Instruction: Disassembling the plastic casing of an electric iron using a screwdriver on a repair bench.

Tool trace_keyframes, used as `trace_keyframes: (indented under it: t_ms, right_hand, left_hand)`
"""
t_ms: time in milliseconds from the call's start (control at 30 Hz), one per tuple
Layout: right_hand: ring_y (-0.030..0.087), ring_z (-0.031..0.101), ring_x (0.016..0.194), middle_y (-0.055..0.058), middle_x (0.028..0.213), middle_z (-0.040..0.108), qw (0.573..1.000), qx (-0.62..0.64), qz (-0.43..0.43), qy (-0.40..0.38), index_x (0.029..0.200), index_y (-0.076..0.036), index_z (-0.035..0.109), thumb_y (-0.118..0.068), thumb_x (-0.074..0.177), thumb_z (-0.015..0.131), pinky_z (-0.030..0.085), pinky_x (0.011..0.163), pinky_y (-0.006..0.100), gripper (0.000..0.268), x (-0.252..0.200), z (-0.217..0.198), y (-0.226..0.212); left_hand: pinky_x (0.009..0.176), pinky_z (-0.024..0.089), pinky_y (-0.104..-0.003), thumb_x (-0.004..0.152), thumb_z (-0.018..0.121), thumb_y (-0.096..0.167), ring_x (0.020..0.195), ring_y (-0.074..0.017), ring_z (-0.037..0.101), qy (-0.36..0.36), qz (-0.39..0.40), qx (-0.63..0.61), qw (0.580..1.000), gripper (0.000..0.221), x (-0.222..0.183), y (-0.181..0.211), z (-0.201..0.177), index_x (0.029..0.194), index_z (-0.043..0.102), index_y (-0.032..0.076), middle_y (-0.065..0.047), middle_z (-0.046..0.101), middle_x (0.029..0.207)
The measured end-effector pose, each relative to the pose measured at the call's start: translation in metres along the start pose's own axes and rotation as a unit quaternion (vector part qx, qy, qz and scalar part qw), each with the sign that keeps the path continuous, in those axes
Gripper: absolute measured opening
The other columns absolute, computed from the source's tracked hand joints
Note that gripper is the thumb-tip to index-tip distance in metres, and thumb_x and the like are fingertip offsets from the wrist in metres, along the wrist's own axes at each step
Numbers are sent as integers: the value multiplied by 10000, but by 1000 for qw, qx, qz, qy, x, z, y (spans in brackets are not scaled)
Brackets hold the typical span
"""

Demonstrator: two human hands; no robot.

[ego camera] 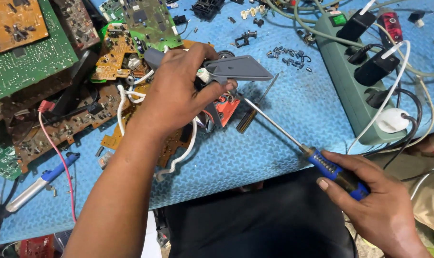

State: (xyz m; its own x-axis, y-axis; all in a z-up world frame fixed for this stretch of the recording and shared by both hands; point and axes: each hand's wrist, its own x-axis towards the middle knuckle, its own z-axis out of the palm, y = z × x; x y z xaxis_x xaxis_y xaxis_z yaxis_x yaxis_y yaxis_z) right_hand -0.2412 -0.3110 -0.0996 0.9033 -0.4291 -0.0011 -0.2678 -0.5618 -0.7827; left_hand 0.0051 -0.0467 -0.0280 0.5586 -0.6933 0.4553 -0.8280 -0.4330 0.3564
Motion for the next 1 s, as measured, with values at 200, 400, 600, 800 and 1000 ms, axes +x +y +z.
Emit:
trace_keyframes:
  t_ms: [200,400,600,800,1000]
  right_hand:
    - [134,703,1096,28,1199,774,999,14,-32,-1,1183,-154,797,-163,731,845,476,1058,268,455,5,5,-7]
    - [144,696,1096,44,1203,757,998,19,-57,4,1196,-128,782,-158,746,837,477,1058,275,455,7,6,-7]
    - [149,682,1110,34,1198,753,999,5,-48,3,1203,-157,784,-173,755,837,464,1075,280,451,8,7,-13]
    - [140,697,1091,40,1190,766,996,14,-84,2,1199,-131,778,-165,753,834,467,1075,270,451,10,8,-12]
    - [149,688,1154,34,1213,767,1000,-10,-25,-5,1206,-175,787,-197,737,842,463,1087,288,472,16,4,-13]
  left_hand:
    - [911,359,-393,983,741,363,822,-285,514,-3,-12,-7,1000,372,0,2,-1,1121,509,106,-57,671,963]
    - [940,357,-409,972,752,356,816,-288,546,2,2,-7,1000,375,1,-1,1,1120,526,96,-41,657,939]
    - [921,355,-400,982,755,387,779,-282,494,2,6,-7,1000,394,0,-3,2,1100,516,97,-39,600,893]
    - [906,352,-391,980,754,374,792,-273,501,1,2,-13,1000,382,1,-1,2,1105,526,95,-43,633,924]
    - [818,344,-386,981,741,413,856,-286,456,-15,-24,-15,999,402,0,-1,0,1126,522,108,-76,613,941]
